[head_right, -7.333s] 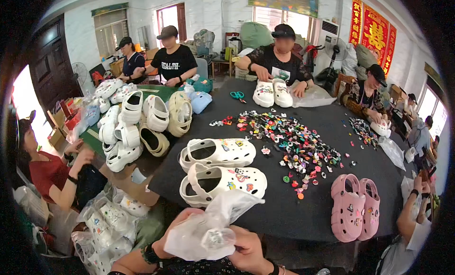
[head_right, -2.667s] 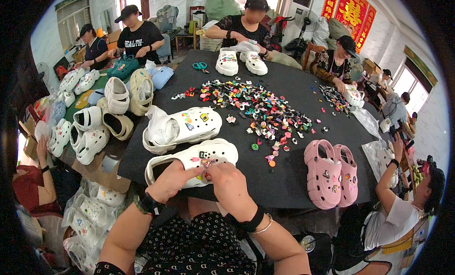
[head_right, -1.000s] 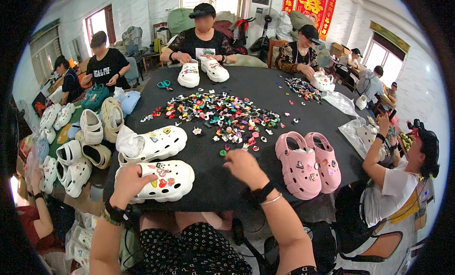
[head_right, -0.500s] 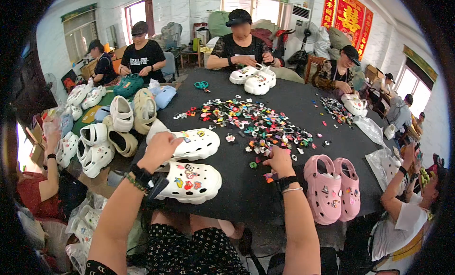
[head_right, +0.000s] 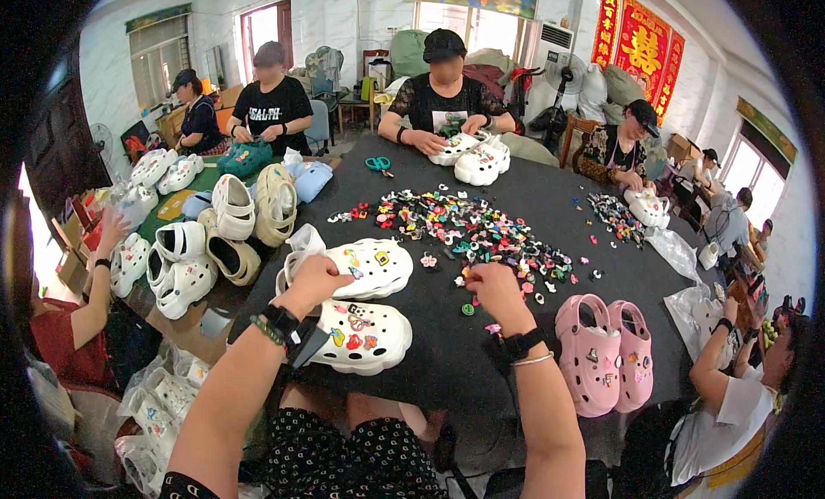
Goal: Workers are manually attaching decorative charms into the ventilation holes of plastic clogs at a large workshop table.
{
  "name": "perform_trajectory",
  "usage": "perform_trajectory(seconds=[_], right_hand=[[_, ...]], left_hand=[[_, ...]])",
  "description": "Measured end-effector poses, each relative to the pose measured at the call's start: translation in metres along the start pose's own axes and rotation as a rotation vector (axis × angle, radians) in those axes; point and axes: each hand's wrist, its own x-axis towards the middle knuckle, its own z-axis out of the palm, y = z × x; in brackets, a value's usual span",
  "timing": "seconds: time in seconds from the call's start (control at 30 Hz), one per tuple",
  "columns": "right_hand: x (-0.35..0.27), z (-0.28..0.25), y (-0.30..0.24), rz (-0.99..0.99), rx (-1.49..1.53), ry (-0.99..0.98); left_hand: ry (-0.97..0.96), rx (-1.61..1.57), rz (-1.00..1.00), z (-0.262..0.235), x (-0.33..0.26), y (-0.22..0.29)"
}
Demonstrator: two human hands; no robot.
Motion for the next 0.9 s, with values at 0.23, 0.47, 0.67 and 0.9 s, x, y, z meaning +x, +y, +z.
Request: perform_trajectory(seconds=[0.23, 0.47, 0.67, 0.9], right_hand=[[0.019, 0.022, -0.083, -0.209, 0.254, -0.044], [0.041, 0.059, -0.098, -0.407, 0.093, -0.022], [0.042, 0.085, -0.102, -0.461, 0.039, -0.051], [0.045, 0.082, -0.108, -0.421, 0.021, -0.059]], left_hand=[[0.205, -0.024, 0.153, 0.010, -0.044, 0.012], [0.245, -0.031, 0.162, 0.011, -0.048, 0.012], [0.255, -0.036, 0.164, 0.013, -0.049, 0.009], [0.208, -0.024, 0.171, 0.012, -0.045, 0.010]])
